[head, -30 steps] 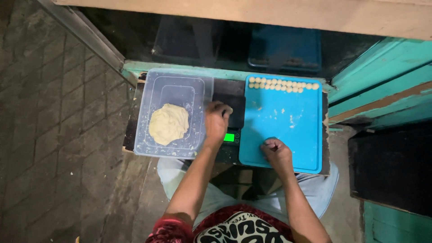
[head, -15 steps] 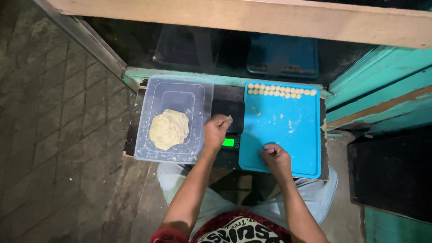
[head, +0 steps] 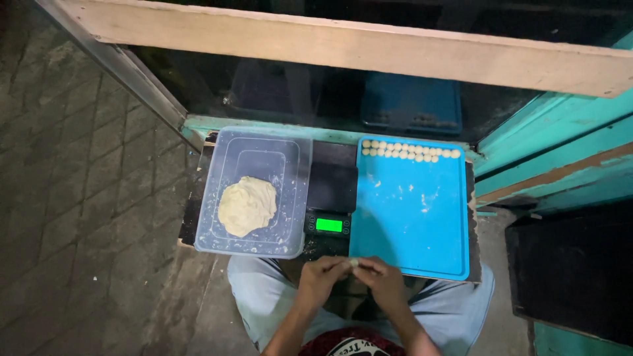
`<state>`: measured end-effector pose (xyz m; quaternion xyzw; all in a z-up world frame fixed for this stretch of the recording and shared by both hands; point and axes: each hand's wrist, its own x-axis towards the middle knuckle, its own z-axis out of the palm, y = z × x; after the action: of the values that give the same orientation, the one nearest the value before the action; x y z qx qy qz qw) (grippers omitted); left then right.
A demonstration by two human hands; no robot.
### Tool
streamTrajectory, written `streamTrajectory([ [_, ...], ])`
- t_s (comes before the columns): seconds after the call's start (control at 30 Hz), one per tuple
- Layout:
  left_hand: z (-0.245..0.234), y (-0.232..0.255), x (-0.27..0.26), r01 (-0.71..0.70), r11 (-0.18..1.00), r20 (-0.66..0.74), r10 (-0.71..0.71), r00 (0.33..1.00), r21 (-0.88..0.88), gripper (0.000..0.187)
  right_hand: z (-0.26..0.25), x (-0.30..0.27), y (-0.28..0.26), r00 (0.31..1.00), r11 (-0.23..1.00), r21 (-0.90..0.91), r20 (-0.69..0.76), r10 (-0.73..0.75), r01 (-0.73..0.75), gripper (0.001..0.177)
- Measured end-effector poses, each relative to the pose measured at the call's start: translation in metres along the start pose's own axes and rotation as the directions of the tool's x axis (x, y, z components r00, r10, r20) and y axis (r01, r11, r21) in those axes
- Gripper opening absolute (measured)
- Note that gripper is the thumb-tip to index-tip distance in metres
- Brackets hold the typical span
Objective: The person repeatedly pinches off small pieces of dough from a larger mass in a plastic container, weighs each piece on a digital scale, rolls it into a ball, and places it on a blue tray. The process continues throughout the clip, accumulating a row of dough balls on the tray.
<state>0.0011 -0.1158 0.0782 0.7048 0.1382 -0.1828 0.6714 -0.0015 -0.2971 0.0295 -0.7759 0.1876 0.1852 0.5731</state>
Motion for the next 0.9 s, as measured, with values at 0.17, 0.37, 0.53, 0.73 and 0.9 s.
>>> streamTrajectory([
  [0.17,0.003,-0.015,-0.007,0.187,0.936,-0.172,-0.246,0.954,-0.298,0.041,0.018,-0.007,0.036,0.772,0.712,-0.424,-0.043,-0.634,0.560,0.024],
  [0.37,-0.002,0.006,-0.020,0.223,0.952,-0.228,-0.269,0.936,-0.208,0.036,0.022,-0.026,0.003,0.605,0.453,-0.507,0.182,-0.775,0.734,0.020],
  [0.53,-0.014,0.011,-0.026,0.134,0.932,-0.188,-0.206,0.960,-0.338,0.024,0.020,-0.035,-0.029,0.912,0.910,0.076,-0.005,-0.409,0.408,0.025],
  [0.73,-0.018,0.000,-0.020,0.224,0.815,0.024,-0.250,0.968,-0.535,0.026,0.008,-0.029,-0.027,0.985,0.838,0.520,0.119,0.123,-0.168,0.022],
  [0.9,-0.019,-0.026,-0.011,0.417,0.624,0.287,-0.303,0.909,-0.661,0.030,0.003,-0.019,-0.006,0.979,0.826,0.561,0.189,-0.078,-0.043,0.014],
])
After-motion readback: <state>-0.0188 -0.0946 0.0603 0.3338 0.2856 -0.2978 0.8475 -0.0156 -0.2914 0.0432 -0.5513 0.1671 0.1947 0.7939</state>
